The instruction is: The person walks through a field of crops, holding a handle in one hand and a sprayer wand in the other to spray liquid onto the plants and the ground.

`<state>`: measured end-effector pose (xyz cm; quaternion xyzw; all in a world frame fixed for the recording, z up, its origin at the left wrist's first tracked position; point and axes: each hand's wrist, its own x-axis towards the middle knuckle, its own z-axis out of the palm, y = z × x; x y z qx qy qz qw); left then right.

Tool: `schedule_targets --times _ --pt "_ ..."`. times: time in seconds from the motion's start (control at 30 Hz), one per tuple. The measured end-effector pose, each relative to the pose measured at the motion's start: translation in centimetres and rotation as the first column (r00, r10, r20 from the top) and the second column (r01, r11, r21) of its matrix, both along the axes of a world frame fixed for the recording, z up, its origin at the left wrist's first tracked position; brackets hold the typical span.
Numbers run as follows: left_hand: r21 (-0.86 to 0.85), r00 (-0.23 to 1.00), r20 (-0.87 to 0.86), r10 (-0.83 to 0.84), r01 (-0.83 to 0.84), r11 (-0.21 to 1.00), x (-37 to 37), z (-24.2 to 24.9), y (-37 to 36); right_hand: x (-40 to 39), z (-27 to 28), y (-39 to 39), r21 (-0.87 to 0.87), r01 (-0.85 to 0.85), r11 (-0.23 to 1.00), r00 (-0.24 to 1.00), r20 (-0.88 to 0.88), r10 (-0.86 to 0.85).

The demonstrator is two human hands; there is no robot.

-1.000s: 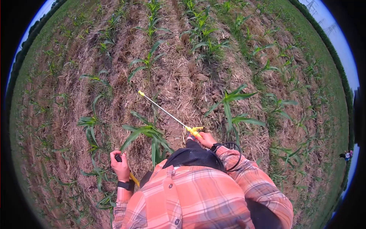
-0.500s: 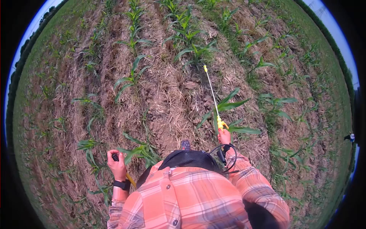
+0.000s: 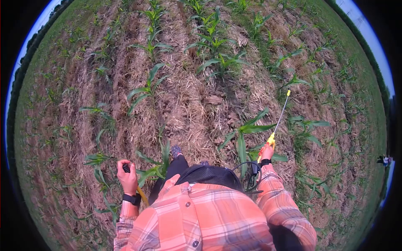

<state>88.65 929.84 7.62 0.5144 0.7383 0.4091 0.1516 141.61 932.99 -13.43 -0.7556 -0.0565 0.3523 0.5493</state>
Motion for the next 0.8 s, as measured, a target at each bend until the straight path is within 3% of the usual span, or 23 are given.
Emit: schedule_targets --times 0.07,0.1,0.37,0.57,0.67,0.7,0.8 --pt "-0.112 0.996 0.083 0.021 -0.012 0.994 -0.8 -0.1 1.5 -1.4 0.4 1.1 -0.025 -0.036 0.999 0.999 0.001 0.036" --pt "-0.026 0.997 0.075 -0.009 0.011 1.000 -1.0 -0.2 2.5 -2.3 0.6 2.2 -0.037 -0.059 0.998 0.998 0.000 0.059" --pt "-0.058 0.992 0.116 0.056 -0.050 0.997 -6.3 -0.6 7.1 -13.7 1.0 10.0 -0.126 -0.343 0.931 0.937 -0.118 0.329" --pt "-0.042 0.980 0.173 0.095 -0.089 0.995 -9.9 -0.4 9.0 -23.1 3.8 14.9 -0.175 -0.655 0.735 0.755 -0.128 0.643" --pt "-0.038 0.978 0.179 0.111 -0.106 0.994 -10.8 0.1 10.0 -25.9 2.9 16.1 -0.216 -0.815 0.539 0.522 0.131 0.843" --pt "-0.029 0.980 0.164 0.113 -0.109 0.994 -11.1 -0.1 10.2 -26.5 3.3 16.7 -0.255 -0.857 0.447 0.426 0.135 0.895" --pt "-0.024 0.984 0.134 0.118 -0.116 0.993 -11.6 -0.2 11.2 -29.0 6.1 17.9 -0.285 -0.920 0.268 0.184 0.291 0.939"
